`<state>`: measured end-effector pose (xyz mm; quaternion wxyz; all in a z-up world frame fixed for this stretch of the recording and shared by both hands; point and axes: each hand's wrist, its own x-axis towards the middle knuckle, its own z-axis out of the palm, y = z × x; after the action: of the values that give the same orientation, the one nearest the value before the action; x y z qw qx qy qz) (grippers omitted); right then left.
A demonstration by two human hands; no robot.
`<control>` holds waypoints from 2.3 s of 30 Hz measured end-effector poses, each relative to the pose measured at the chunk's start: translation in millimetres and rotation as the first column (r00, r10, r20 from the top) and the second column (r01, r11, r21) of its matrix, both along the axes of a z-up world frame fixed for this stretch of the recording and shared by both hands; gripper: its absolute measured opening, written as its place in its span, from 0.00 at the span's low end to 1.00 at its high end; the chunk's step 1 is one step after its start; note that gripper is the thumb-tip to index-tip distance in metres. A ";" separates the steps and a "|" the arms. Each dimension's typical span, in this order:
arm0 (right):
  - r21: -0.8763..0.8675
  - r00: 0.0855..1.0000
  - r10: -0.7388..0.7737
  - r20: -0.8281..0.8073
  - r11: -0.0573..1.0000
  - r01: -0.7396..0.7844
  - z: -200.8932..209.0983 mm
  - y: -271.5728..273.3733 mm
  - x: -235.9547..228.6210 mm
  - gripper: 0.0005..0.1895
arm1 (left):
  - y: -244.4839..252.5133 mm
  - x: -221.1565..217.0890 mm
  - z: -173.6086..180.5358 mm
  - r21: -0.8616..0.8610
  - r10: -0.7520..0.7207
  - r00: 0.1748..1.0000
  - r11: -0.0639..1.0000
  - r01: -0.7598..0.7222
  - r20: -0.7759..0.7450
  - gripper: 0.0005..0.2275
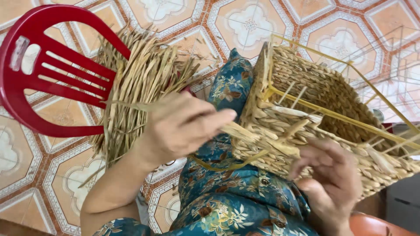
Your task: The person weaves a basket by hand, taking dried plant fibers from a bundle and threading them through and around the metal frame.
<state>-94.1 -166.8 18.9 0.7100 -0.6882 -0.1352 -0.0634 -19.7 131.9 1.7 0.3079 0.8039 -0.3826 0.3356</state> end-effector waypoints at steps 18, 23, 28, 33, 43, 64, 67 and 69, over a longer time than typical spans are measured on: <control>-0.360 0.942 -0.296 0.159 0.871 0.335 -19.5 -24.1 28.4 0.15 | -81.1 -14.4 -7.8 -0.177 -0.216 0.870 0.972 0.152 -0.443 0.15; -0.631 0.917 -0.278 0.286 0.665 0.398 -2.7 -5.0 44.0 0.15 | -101.1 -2.3 16.8 -0.338 -0.296 0.838 0.930 0.144 -0.458 0.13; -0.607 0.899 -0.324 0.295 0.662 0.439 -16.4 -11.6 38.2 0.08 | -114.5 13.7 2.8 -0.328 -0.227 0.843 0.943 0.065 -0.487 0.08; -0.563 0.881 -0.275 0.386 0.686 0.461 -24.6 -17.6 25.7 0.08 | -115.2 13.4 5.4 -0.294 -0.200 0.834 0.955 0.048 -0.514 0.07; -0.597 0.894 -0.211 0.396 0.680 0.425 -17.8 -14.3 21.2 0.07 | -125.8 11.4 -5.6 -0.104 -0.043 0.931 0.995 0.005 -0.363 0.11; -0.628 0.906 -0.255 0.338 0.656 0.419 16.7 -10.4 40.4 0.05 | -82.4 2.9 15.6 0.279 0.011 0.897 0.952 0.125 -0.441 0.24; -0.794 0.956 0.018 0.291 0.562 0.231 21.1 10.8 50.6 0.21 | -61.1 16.9 37.5 0.358 0.059 0.788 0.909 0.211 -0.613 0.13; -0.757 0.914 0.007 0.406 0.563 0.332 6.9 15.2 57.2 0.13 | -50.1 21.1 46.2 0.334 0.065 0.844 0.932 0.138 -0.532 0.07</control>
<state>-36.9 -151.5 25.7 0.2673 -0.9211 -0.2127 -0.1867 1.4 81.8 47.9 0.2563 0.9001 -0.3519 0.0168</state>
